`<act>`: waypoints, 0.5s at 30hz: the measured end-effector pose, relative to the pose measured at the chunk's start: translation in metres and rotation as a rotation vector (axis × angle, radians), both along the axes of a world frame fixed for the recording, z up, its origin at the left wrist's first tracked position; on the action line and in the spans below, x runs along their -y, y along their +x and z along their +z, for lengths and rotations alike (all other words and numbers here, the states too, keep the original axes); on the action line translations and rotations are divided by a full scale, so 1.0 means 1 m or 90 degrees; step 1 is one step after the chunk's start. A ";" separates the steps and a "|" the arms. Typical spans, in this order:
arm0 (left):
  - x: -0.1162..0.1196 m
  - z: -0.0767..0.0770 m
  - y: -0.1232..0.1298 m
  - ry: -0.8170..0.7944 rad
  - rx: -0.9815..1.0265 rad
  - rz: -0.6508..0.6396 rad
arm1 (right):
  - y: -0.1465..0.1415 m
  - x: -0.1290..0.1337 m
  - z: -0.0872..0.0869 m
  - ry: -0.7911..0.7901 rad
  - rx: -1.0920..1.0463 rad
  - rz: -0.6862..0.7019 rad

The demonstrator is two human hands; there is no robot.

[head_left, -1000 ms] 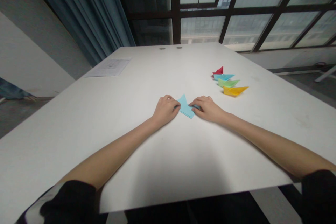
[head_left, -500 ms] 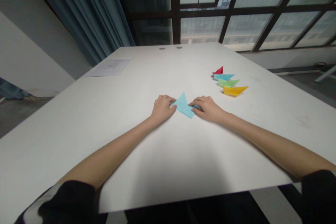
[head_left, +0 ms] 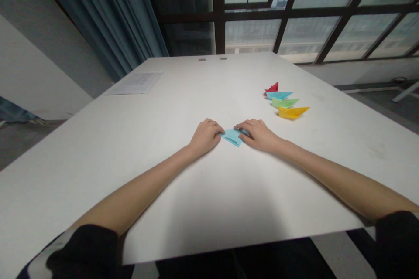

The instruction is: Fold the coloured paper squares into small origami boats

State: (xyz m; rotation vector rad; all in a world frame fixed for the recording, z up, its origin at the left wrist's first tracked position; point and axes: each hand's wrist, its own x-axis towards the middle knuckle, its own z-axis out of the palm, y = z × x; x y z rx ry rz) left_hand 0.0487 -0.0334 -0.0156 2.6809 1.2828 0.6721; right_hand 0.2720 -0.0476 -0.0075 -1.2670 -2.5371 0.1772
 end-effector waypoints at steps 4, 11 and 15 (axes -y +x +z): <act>0.003 0.005 0.000 0.027 -0.081 -0.010 | 0.001 -0.001 -0.002 0.026 0.022 0.033; 0.007 0.012 0.003 0.023 -0.117 0.015 | 0.004 -0.003 -0.003 0.034 -0.050 0.186; 0.008 0.009 0.006 0.022 -0.095 0.047 | 0.003 -0.002 -0.001 0.017 -0.063 0.214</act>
